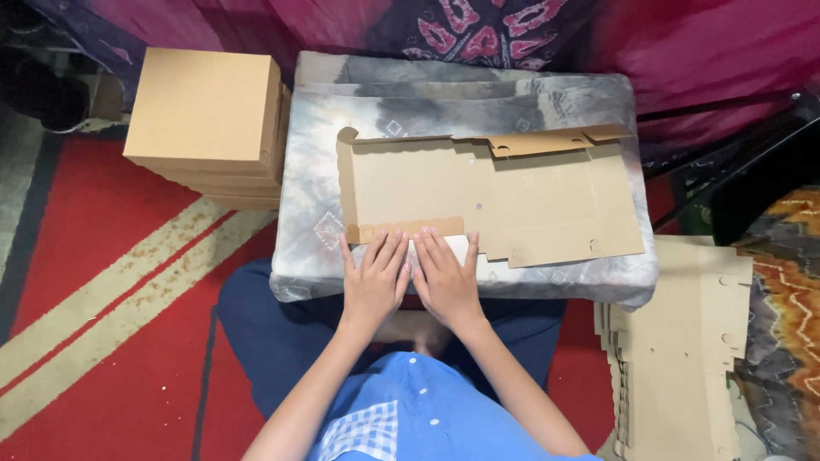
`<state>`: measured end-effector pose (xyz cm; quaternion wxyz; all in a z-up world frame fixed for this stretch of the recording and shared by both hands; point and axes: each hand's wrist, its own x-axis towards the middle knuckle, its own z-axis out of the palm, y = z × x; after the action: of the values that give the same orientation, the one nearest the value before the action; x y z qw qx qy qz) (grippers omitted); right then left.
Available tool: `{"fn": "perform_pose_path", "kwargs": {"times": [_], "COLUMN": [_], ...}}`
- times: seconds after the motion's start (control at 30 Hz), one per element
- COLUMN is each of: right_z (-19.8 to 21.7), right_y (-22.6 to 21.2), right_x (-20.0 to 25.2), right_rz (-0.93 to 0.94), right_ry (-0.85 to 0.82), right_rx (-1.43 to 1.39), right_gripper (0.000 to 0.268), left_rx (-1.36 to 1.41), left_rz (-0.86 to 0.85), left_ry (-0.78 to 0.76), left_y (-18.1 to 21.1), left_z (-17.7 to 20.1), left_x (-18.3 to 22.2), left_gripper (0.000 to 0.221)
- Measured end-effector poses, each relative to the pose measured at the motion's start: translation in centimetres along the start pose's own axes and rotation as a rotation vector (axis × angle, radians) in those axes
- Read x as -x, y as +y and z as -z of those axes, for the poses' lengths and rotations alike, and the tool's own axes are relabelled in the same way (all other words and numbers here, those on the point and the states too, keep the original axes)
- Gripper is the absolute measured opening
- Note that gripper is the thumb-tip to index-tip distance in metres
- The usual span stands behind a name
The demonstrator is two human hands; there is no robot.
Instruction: Assembling a cardboard box by folding along pre-scored lines and tucking tabs into slots.
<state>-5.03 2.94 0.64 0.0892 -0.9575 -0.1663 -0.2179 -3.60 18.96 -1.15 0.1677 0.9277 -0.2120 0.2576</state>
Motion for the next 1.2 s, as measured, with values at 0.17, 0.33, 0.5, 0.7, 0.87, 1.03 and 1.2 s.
{"fn": "perform_pose_path", "kwargs": {"times": [0.17,0.33,0.5,0.7,0.87,1.03,1.2], "right_z": [0.3,0.3,0.7,-0.5,-0.9,-0.3,0.4], "right_y": [0.4,2.4,3.7,2.2,1.1,2.2,4.3], "right_x": [0.0,0.5,0.5,0.8,0.7,0.9,1.4], "right_rz": [-0.023,-0.077,-0.121,-0.041,-0.024,-0.020,-0.071], "right_ry": [-0.003,0.006,0.048,0.058,0.055,0.081,0.085], "right_rx": [0.027,0.110,0.192,0.109,0.077,0.154,0.240], "right_gripper": [0.048,0.045,0.042,0.047,0.046,0.045,0.042], "left_rx": [-0.010,-0.045,-0.072,0.058,0.111,0.083,0.029], "left_rz": [0.036,0.094,0.123,0.054,-0.001,0.013,0.070], "left_ry": [-0.022,-0.019,-0.031,-0.045,-0.090,-0.112,-0.080], "left_y": [-0.5,-2.4,-3.1,-0.8,0.4,-0.7,-2.4], "left_z": [0.5,0.8,2.1,0.1,-0.4,0.6,1.8], "left_x": [0.1,0.5,0.6,0.0,-0.4,-0.3,0.2], "left_gripper": [0.043,0.042,0.043,0.043,0.042,0.044,0.043]}}
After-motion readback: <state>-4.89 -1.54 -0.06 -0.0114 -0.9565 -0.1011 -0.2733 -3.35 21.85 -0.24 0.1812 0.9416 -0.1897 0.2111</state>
